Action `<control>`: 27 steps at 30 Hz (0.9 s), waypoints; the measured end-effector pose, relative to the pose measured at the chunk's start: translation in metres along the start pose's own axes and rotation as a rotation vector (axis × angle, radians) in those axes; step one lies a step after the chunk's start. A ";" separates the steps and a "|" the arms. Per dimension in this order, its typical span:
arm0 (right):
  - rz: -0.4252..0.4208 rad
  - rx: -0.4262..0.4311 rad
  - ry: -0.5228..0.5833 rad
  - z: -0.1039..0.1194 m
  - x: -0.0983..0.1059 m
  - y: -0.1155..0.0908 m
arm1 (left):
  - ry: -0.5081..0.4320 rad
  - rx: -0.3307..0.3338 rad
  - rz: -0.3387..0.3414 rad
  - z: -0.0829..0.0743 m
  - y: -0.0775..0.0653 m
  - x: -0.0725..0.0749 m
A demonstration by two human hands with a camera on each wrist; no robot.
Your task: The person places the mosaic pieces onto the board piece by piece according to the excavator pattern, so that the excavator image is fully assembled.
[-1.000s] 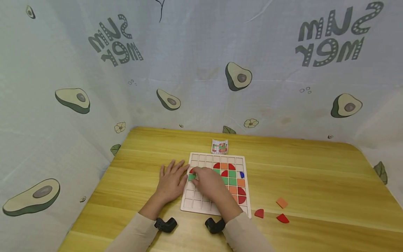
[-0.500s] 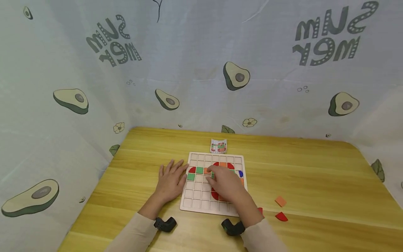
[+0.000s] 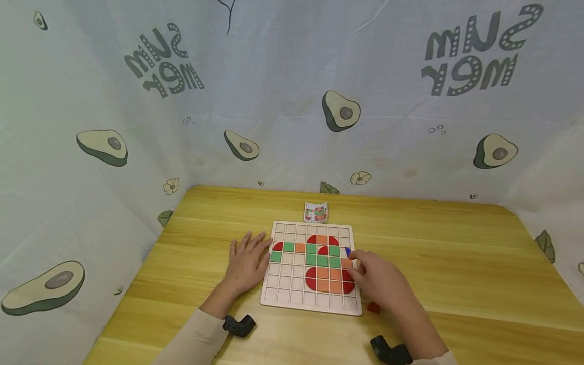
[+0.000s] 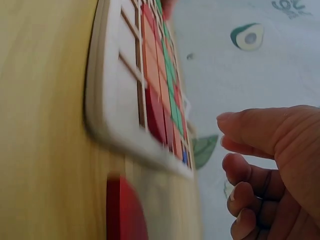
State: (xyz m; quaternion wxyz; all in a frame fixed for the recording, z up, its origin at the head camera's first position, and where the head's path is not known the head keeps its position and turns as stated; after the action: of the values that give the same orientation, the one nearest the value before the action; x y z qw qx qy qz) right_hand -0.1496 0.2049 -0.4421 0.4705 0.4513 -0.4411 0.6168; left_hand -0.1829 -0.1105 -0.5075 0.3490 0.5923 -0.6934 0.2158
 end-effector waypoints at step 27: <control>0.063 -0.138 -0.093 -0.110 -0.010 -0.055 | -0.014 -0.015 -0.012 -0.001 -0.001 0.001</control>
State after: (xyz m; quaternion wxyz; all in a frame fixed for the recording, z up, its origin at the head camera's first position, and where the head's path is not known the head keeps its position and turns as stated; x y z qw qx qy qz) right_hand -0.1094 0.3187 -0.4678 0.4599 0.4318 -0.5179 0.5778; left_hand -0.1819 -0.1108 -0.5068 0.3498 0.5953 -0.6938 0.2046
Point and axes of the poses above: each hand's wrist, its own y-axis towards the middle knuckle, its own x-axis out of the back of the hand, z = x × y, the point moved 2 cm from there along y, towards the middle knuckle, and after that the axes turned 15 degrees about -y, right-handed, at the moved point
